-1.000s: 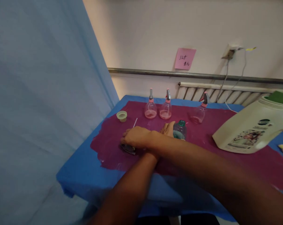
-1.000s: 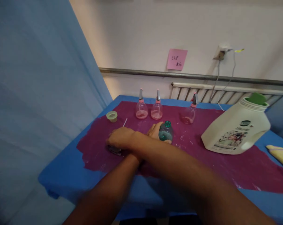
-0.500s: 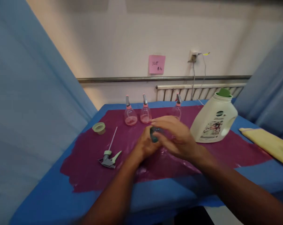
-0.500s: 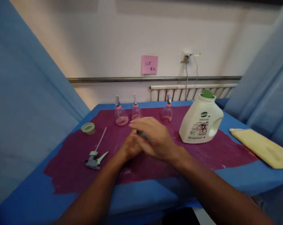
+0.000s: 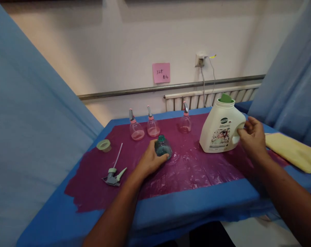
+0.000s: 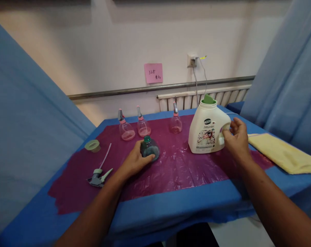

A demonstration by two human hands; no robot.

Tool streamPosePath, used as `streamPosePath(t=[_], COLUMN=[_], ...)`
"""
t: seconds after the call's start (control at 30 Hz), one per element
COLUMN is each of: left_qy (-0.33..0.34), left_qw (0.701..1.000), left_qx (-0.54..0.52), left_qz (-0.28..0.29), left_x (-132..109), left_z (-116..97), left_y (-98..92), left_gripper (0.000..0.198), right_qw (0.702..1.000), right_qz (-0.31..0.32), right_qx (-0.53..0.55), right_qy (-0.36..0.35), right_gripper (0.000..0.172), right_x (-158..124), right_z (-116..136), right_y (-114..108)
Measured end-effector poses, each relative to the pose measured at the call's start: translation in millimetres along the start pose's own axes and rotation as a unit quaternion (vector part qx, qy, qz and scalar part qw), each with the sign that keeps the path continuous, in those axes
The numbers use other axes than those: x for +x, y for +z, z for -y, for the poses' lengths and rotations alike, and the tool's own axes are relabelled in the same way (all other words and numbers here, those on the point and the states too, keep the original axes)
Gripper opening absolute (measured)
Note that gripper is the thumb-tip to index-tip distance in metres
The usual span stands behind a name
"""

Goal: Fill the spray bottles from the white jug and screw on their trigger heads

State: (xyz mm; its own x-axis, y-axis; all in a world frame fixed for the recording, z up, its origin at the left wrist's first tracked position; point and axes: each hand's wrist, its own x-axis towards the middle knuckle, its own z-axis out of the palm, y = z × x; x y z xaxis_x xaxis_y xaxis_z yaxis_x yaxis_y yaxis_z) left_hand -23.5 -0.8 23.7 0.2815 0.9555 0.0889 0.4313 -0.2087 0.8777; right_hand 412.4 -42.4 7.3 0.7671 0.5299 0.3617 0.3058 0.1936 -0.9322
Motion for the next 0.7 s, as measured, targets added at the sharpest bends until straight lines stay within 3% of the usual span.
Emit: streamPosePath(t=[0.1, 0.2, 0.4, 0.7], left_qy=[0.004, 0.005, 0.016, 0.030], left_qw=[1.000, 1.000, 1.000, 0.999], left_qx=[-0.012, -0.016, 0.001, -0.020], left_qz=[0.010, 0.014, 0.018, 0.027], left_x=[0, 1, -1, -2], left_z=[2, 3, 2, 5], left_y=[0.9, 2.1, 1.9, 2.8], left_gripper=[0.078, 0.076, 0.073, 0.073], right_qw=[0.993, 0.986, 0.974, 0.934], right_qz=[0.084, 0.120, 0.133, 0.202], right_qx=[-0.064, -0.104, -0.185, -0.275], right_qy=[0.051, 0.055, 0.001, -0.109], right_gripper=[0.037, 0.013, 0.017, 0.017], right_x=[1, -2, -1, 14], right_z=[5, 17, 47, 86], right_y=[-1, -4, -4, 17])
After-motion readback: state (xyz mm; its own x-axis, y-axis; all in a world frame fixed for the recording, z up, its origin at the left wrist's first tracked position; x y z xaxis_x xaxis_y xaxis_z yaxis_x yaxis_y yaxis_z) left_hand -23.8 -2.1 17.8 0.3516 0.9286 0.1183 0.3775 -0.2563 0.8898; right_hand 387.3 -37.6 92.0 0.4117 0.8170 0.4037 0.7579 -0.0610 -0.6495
